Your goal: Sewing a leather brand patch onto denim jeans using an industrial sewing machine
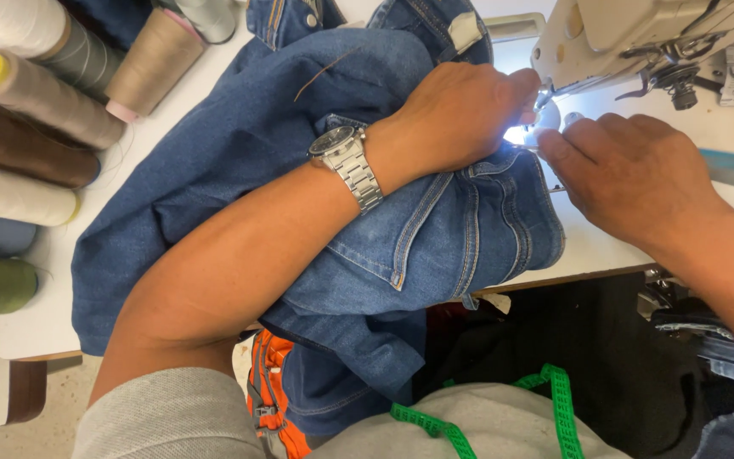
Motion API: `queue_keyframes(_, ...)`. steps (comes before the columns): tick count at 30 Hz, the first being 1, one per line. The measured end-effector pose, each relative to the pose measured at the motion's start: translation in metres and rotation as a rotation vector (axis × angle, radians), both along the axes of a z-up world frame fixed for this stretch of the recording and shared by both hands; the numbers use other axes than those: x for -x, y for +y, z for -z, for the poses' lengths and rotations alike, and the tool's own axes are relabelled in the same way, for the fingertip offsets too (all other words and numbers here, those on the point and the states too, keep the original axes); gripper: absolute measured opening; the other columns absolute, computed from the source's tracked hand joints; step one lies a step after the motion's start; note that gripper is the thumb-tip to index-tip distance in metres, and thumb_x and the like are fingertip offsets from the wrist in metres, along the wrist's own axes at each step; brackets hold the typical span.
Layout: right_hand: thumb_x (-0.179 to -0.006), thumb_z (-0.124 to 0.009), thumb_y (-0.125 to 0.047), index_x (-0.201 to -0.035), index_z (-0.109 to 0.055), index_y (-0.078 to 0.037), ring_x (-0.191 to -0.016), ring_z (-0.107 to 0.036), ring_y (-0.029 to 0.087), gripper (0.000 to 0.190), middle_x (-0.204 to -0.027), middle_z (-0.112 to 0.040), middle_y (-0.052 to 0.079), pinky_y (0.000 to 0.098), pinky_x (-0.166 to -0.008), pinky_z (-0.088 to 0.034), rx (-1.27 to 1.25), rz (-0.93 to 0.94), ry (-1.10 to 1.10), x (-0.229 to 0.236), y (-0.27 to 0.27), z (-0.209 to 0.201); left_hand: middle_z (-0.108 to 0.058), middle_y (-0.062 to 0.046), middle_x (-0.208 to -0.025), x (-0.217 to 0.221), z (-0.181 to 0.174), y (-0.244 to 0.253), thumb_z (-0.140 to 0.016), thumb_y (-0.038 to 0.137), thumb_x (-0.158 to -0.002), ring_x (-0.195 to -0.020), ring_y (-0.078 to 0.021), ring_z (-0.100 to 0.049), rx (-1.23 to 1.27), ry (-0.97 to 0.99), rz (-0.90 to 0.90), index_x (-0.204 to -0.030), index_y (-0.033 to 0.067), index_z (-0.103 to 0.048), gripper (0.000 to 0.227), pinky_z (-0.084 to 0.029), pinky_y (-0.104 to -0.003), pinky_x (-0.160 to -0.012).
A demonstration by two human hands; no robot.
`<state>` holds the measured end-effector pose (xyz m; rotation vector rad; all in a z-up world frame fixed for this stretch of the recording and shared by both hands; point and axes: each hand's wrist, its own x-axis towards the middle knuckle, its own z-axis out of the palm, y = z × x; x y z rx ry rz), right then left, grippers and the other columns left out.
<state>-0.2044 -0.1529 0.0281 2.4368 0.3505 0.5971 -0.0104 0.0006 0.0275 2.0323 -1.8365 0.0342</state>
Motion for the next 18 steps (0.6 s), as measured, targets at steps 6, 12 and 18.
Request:
queue_keyframes(6, -0.107, -0.051, -0.036, -0.136, -0.062, -0.028, -0.058, -0.066, 0.011, 0.032, -0.107, -0.065, -0.008, 0.0275, -0.044, -0.042, 0.144, 0.201, 0.129, 0.008, -0.003, 0.017, -0.076, -0.012, -0.084, -0.001, 0.002, -0.005, -0.058, 0.026, -0.1, -0.067, -0.0441, -0.07, 0.098, 0.016, -0.056, -0.108, 0.0152, -0.055, 0.013, -0.048, -0.06, -0.05)
queue_keyframes(12, -0.12, -0.051, -0.058, -0.134, -0.067, -0.035, -0.08, -0.07, 0.007, 0.031, -0.098, -0.066, -0.014, 0.026, -0.049, -0.048, 0.081, 0.432, 0.049, 0.013, -0.044, 0.036, -0.073, -0.012, -0.081, -0.005, -0.01, -0.007, -0.069, 0.019, -0.085, -0.068, -0.0431, -0.07, 0.159, -0.192, -0.231, -0.097, 0.0163, -0.062, 0.014, -0.049, -0.058, -0.046)
queue_keyframes(18, -0.109, -0.047, -0.058, -0.13, -0.07, -0.04, -0.115, -0.066, 0.017, 0.036, -0.13, -0.071, -0.016, 0.037, -0.095, -0.047, 0.045, 0.367, 0.157, 0.016, -0.039, 0.023, -0.061, -0.018, -0.114, 0.008, -0.003, -0.002, -0.064, 0.039, -0.103, -0.102, -0.0422, -0.065, -0.36, 0.023, -0.065, -0.107, 0.0067, -0.068, 0.033, -0.053, -0.057, -0.076)
